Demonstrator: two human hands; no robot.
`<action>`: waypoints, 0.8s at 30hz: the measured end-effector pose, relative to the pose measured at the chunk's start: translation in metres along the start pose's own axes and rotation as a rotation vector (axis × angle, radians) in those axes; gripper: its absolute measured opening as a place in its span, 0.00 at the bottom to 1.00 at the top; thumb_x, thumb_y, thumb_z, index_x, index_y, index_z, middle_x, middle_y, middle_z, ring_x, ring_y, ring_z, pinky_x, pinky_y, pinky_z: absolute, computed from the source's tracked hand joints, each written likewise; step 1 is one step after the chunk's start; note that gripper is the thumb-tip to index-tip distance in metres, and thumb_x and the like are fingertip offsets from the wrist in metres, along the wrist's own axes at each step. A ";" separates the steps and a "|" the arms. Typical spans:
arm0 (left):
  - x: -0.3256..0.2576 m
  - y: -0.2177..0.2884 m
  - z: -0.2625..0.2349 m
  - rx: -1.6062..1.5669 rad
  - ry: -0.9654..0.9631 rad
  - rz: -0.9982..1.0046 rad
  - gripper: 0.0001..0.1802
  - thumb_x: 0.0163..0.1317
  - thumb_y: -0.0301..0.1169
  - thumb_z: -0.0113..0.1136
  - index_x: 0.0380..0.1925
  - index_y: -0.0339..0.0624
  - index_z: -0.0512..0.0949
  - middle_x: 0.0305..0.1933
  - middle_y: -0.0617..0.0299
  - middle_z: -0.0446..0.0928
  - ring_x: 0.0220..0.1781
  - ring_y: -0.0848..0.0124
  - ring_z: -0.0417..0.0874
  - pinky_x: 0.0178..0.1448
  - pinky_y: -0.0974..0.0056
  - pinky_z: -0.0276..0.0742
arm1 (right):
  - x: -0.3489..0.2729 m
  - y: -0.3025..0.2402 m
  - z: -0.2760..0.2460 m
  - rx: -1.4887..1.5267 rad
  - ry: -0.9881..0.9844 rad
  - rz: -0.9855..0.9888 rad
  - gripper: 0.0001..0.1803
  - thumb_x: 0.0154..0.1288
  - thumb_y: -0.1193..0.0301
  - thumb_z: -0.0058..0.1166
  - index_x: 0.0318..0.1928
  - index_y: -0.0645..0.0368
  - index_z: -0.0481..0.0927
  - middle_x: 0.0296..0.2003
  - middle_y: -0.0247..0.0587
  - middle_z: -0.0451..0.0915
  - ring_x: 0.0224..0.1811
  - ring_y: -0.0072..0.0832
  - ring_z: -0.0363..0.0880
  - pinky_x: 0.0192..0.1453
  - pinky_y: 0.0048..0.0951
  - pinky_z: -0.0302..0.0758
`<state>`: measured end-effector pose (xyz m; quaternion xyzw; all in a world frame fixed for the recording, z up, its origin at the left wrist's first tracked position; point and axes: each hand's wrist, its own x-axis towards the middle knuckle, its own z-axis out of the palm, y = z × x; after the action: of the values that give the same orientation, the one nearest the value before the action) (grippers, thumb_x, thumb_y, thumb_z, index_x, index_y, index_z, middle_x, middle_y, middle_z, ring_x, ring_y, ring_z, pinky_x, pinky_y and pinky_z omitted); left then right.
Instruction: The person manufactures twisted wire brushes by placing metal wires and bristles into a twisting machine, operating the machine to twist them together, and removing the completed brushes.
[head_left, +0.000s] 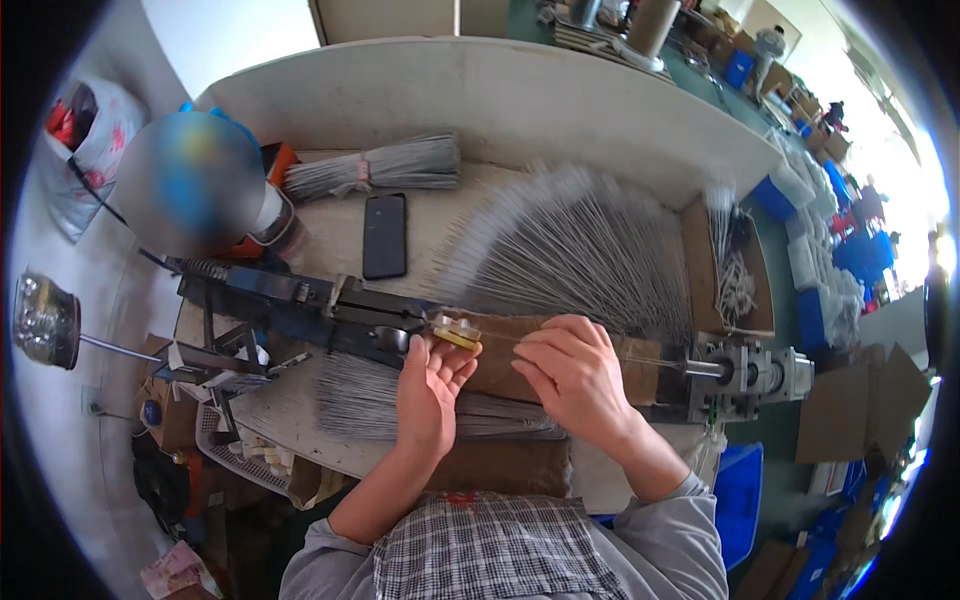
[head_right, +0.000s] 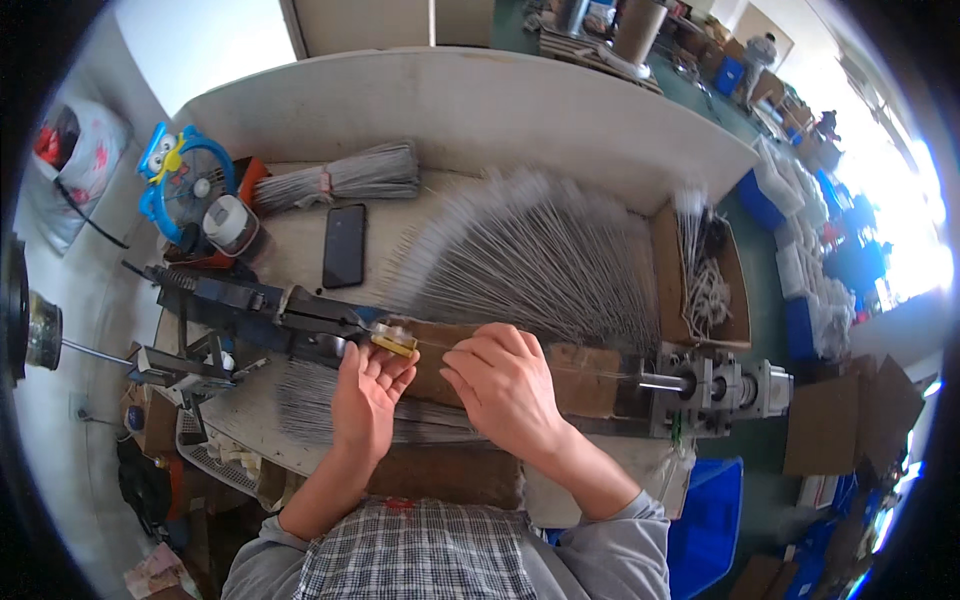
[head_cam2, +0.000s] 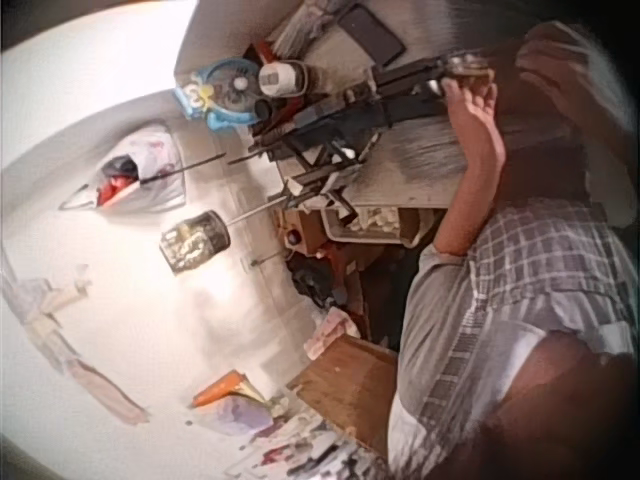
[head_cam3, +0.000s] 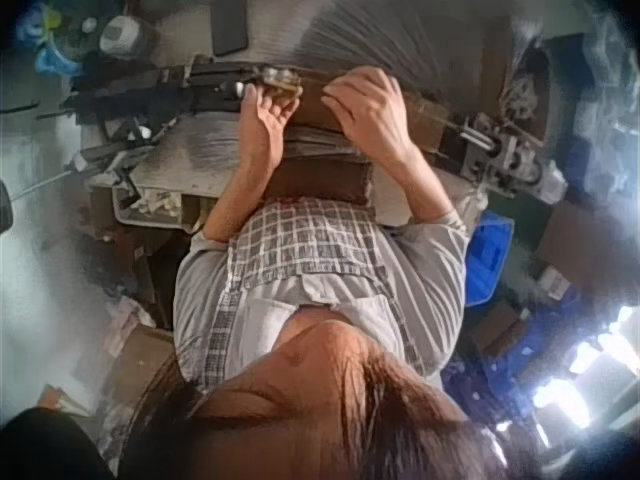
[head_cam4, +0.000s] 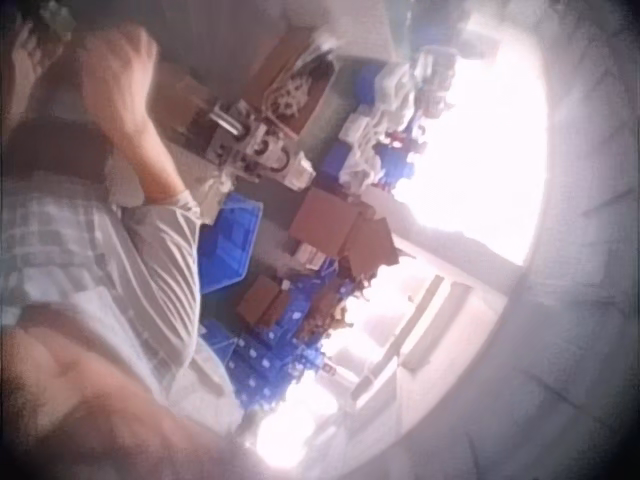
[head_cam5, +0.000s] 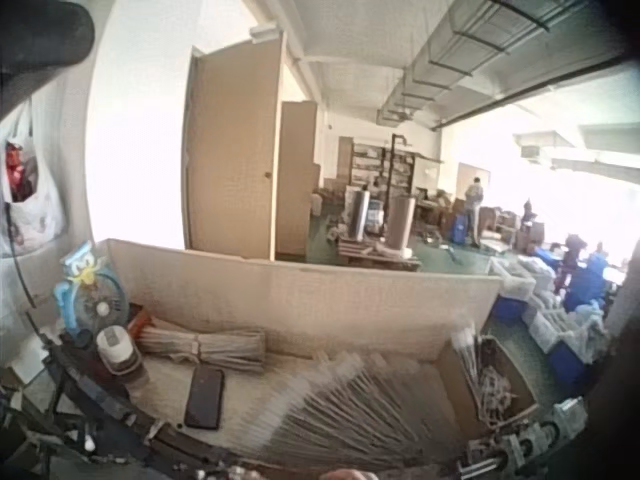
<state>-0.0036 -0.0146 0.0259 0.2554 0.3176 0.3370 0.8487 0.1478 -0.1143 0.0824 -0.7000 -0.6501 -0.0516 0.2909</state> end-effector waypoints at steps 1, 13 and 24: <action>0.000 -0.005 -0.008 0.117 -0.010 -0.028 0.27 0.74 0.50 0.36 0.59 0.39 0.65 0.56 0.57 0.72 0.57 0.66 0.76 0.63 0.61 0.66 | -0.006 -0.002 -0.005 0.065 0.028 0.019 0.10 0.53 0.71 0.63 0.37 0.57 0.82 0.35 0.34 0.82 0.44 0.33 0.76 0.49 0.33 0.72; -0.036 0.079 -0.200 -0.166 0.707 0.328 0.16 0.64 0.41 0.61 0.43 0.41 0.76 0.37 0.63 0.80 0.33 0.75 0.79 0.38 0.70 0.78 | -0.097 0.009 0.033 0.124 -0.251 0.259 0.08 0.56 0.69 0.62 0.36 0.54 0.84 0.31 0.34 0.80 0.34 0.34 0.81 0.36 0.34 0.79; -0.052 0.171 -0.351 -0.019 1.093 0.567 0.28 0.54 0.60 0.63 0.34 0.46 0.76 0.29 0.69 0.75 0.29 0.78 0.73 0.34 0.73 0.68 | -0.079 0.015 0.011 0.116 -0.378 0.233 0.10 0.56 0.79 0.56 0.41 0.59 0.81 0.35 0.41 0.75 0.39 0.40 0.78 0.41 0.37 0.76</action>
<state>-0.3527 0.1339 -0.0788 0.1128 0.6235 0.6346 0.4425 0.1466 -0.1783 0.0322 -0.7497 -0.6096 0.1521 0.2078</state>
